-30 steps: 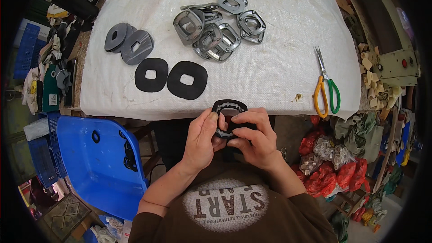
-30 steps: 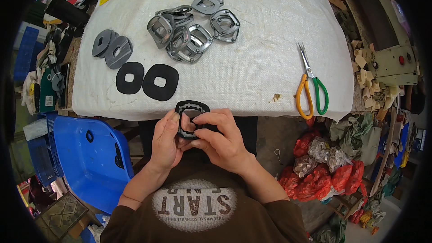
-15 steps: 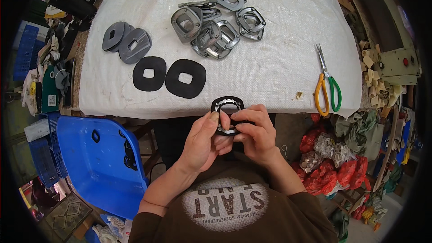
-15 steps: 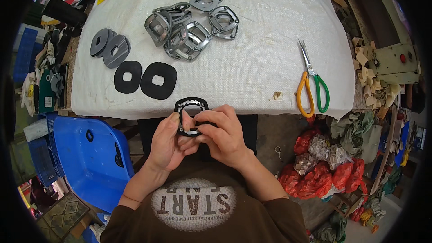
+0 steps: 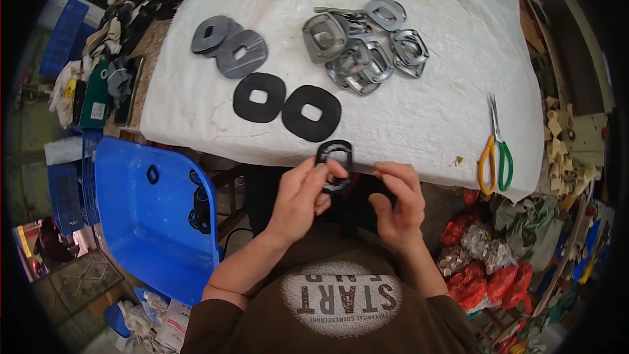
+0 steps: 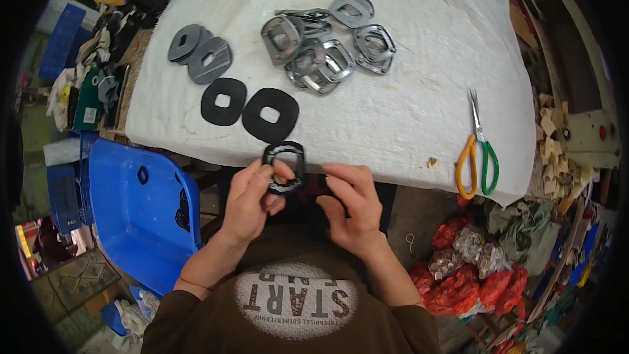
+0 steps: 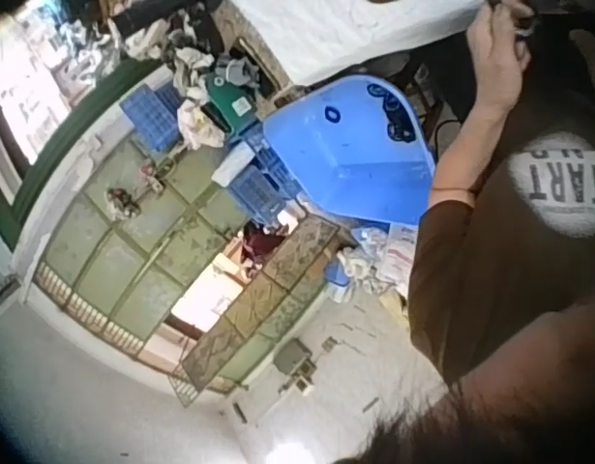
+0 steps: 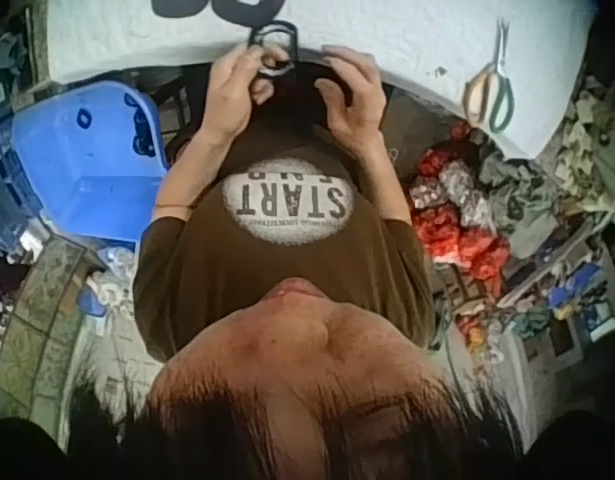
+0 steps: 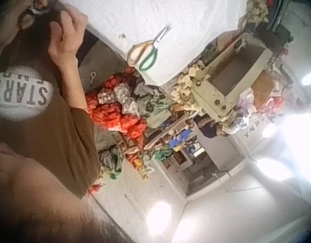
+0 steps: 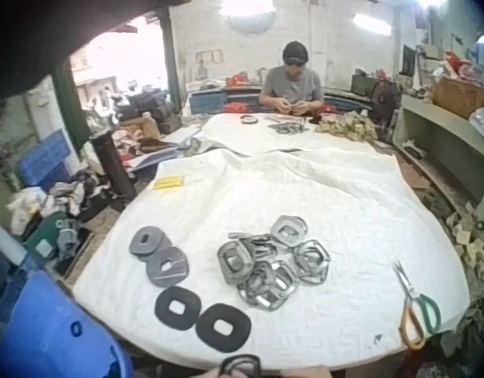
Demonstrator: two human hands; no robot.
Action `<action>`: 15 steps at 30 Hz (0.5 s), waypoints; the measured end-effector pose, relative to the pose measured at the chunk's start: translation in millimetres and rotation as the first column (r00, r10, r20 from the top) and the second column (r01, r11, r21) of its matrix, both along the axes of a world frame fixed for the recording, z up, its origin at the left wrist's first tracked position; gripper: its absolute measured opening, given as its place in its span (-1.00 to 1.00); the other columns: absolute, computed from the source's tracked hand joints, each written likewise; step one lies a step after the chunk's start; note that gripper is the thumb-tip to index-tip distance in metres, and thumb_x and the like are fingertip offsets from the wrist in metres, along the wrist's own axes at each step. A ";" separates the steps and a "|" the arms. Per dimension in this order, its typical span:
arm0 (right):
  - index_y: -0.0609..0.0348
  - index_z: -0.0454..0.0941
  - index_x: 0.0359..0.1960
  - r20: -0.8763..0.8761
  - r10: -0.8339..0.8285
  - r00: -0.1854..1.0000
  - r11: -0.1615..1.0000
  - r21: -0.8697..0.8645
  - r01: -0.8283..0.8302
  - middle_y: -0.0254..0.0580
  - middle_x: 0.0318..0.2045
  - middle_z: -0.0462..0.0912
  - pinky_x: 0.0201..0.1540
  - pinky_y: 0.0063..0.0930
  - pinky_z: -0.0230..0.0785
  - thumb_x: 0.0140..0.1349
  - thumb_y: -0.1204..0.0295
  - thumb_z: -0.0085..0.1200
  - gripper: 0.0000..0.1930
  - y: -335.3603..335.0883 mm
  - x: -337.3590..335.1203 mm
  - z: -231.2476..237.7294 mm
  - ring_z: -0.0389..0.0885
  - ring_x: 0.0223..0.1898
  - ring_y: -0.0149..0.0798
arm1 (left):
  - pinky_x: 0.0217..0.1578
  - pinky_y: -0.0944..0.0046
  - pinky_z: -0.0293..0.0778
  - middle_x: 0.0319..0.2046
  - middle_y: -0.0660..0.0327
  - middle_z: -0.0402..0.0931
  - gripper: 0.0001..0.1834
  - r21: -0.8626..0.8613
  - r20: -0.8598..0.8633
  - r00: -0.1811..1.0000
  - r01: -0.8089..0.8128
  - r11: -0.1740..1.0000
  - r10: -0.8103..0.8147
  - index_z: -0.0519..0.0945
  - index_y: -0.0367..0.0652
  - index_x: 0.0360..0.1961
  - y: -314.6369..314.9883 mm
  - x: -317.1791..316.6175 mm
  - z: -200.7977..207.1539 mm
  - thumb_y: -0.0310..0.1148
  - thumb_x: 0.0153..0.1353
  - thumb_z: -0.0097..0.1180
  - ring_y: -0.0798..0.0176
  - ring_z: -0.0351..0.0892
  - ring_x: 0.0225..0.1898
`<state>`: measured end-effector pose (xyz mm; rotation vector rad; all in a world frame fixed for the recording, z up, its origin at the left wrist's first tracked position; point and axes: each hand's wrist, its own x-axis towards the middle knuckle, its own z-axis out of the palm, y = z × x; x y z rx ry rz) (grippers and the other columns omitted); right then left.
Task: Manually fitting foam padding into metal frame rings as part of a shoe assembly process.
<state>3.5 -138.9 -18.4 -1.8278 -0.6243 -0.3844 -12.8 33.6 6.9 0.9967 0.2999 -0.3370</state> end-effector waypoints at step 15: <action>0.19 0.47 -0.22 0.024 -0.029 0.999 0.969 -0.243 0.034 -0.20 -0.26 0.51 -0.20 -0.29 0.28 -0.12 0.62 0.15 -0.67 18.9 43.3 4.3 0.40 -0.21 -0.08 | -0.38 0.07 0.37 -0.42 -0.05 0.53 -0.75 0.932 -0.154 0.876 0.282 -0.226 0.457 0.50 -0.27 -0.30 218.6 -147.3 -98.4 -0.31 0.23 -0.14 -0.10 0.53 -0.36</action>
